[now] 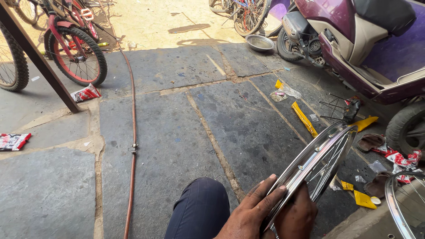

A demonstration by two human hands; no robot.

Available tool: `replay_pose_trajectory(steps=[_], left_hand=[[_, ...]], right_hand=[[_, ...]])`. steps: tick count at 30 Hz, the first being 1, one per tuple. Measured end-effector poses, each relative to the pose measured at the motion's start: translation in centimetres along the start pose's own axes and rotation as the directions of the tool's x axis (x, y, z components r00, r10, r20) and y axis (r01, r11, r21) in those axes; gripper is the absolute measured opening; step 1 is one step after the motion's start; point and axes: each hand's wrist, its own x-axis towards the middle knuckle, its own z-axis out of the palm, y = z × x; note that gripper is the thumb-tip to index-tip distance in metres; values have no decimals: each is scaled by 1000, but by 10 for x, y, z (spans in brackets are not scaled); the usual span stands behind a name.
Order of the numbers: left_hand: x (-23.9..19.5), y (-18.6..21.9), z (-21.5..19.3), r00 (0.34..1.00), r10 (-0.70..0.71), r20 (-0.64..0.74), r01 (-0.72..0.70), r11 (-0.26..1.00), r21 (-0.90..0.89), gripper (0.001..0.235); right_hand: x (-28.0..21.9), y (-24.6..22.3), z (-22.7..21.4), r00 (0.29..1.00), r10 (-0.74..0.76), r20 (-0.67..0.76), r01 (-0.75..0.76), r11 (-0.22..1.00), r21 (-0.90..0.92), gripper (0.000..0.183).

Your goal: The person sits on the ground and uses a wrench to tighten the spokes on a bicycle wheel. They rotate the wheel to access different spokes and continue tightening them throughout the video.

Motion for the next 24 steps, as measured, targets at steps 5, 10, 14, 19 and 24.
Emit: replay_pose_trajectory(steps=[5, 10, 14, 19, 24], left_hand=[[1, 0, -15, 999, -27, 34, 27, 1000, -9, 86], [0, 23, -21, 999, 48, 26, -47, 998, -31, 86], [1, 27, -15, 995, -95, -7, 93, 989, -111, 77], [0, 15, -11, 979, -205, 8, 205, 977, -54, 76], [0, 19, -7, 997, 38, -65, -40, 999, -29, 72]], right_hand=[[-8, 15, -10, 950, -311, 27, 282, 894, 348, 41], [-8, 15, 3, 948, -184, -261, 252, 933, 258, 46], [2, 9, -4, 960, -280, -1, 279, 958, 73, 26], [-13, 3, -30, 916, -400, 29, 345, 823, 452, 32], [-4, 2, -10, 955, -258, -149, 285, 936, 206, 37]])
